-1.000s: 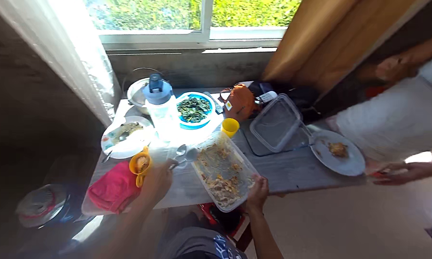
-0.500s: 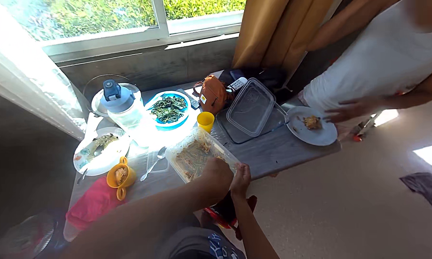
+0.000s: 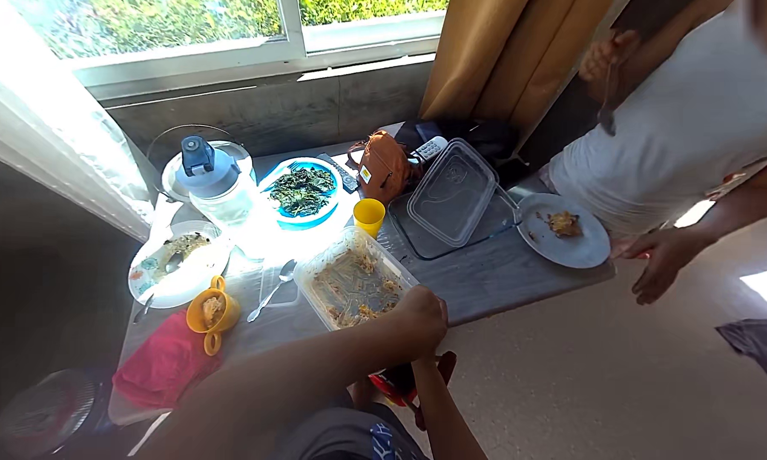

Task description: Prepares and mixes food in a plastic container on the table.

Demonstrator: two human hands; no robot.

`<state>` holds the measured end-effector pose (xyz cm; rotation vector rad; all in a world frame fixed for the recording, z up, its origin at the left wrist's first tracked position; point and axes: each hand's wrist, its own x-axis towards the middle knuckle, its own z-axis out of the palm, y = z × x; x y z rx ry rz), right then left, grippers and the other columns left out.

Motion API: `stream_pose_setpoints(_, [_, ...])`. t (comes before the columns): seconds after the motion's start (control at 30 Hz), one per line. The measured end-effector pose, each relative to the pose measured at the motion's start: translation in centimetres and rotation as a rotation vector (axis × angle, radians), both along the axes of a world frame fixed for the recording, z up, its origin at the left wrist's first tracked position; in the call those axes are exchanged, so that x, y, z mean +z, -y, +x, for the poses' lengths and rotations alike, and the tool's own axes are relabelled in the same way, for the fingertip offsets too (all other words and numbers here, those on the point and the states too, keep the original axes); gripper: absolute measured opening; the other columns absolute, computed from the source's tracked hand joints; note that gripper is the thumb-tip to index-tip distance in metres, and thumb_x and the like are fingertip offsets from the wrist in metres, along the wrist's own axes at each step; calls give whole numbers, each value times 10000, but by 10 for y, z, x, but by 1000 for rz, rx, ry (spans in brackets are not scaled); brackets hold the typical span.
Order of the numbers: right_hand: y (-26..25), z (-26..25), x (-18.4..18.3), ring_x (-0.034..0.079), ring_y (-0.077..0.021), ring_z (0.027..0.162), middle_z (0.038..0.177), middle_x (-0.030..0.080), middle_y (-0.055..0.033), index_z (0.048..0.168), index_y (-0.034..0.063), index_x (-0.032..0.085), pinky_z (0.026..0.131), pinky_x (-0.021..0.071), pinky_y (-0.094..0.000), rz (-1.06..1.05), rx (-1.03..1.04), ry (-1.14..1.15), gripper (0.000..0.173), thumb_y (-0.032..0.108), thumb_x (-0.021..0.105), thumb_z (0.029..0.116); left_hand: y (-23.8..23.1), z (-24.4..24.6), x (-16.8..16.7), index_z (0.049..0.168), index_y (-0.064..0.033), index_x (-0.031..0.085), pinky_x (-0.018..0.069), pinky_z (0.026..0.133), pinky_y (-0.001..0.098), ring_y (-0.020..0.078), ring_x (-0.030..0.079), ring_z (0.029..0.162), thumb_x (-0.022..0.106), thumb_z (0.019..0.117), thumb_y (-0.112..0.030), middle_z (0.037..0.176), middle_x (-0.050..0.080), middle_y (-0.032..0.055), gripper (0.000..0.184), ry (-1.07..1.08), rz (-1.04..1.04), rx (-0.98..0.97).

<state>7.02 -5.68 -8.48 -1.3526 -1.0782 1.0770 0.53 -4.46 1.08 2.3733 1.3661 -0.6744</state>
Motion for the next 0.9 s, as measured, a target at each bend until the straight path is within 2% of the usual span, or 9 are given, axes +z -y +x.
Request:
stream_pose_setpoints(0.23, [-2,0,-2,622,-152,957,1050,642,-292,1099,-253,579,914,478,-207,-29,7,105,268,-57,433,987,2,-1,-11,1293,129,508,523,771,505,391,672,944,454,995,58,952,645,230,311,102,4,106])
stream_pose_setpoints(0.4, [-9,-1,-27,638,-239,1025,1102,641,-329,1121,-240,588,971,479,-282,-76,5,131,303,-10,410,1038,21,2,-18,1547,70,300,508,695,415,326,679,876,443,936,143,1052,666,211,632,24,139,100])
stream_pose_setpoints(0.43, [-12,0,-50,646,-233,1011,1069,650,-307,1104,-220,600,956,496,-294,-4,8,146,318,25,408,1040,25,-2,-16,1527,77,343,508,667,423,331,680,811,461,931,136,978,671,206,610,52,162,120])
stream_pose_setpoints(0.5, [-15,2,-80,637,-209,978,1016,644,-253,1069,-176,601,927,503,-319,93,10,169,339,89,391,1044,36,-11,-11,1334,101,523,484,624,435,340,649,706,480,938,118,775,631,177,398,94,146,175])
stream_pose_setpoints(0.53, [-15,2,-82,633,-192,969,999,643,-231,1061,-165,603,917,503,-316,91,10,171,342,97,383,1047,43,-14,-11,1105,88,614,478,639,445,346,639,727,491,934,113,789,627,189,212,93,106,232])
stream_pose_setpoints(0.6, [-16,1,-77,622,-157,966,989,635,-198,1057,-149,604,910,495,-293,48,16,163,340,100,373,1056,57,-21,-17,954,63,669,502,675,441,343,658,800,507,939,97,890,654,206,167,69,84,348])
stream_pose_setpoints(0.7, [-16,2,-74,611,-130,958,976,627,-179,1045,-143,602,909,484,-269,35,18,153,330,94,372,1061,79,-33,-36,1056,26,698,533,709,463,352,689,852,523,949,73,1005,686,211,211,92,126,553])
stream_pose_setpoints(0.8, [-16,2,-76,604,-95,939,960,617,-152,1035,-132,597,888,482,-243,47,28,132,330,102,365,1064,85,-43,-47,1224,-16,641,518,775,473,355,676,954,446,1001,42,1124,655,208,302,97,-5,697])
stream_pose_setpoints(0.9, [-17,3,-76,604,-82,937,954,615,-144,1034,-131,587,887,482,-230,51,37,117,321,100,366,1062,81,-39,-54,1197,4,647,512,790,479,364,669,974,451,1002,19,1137,645,222,276,156,-19,728])
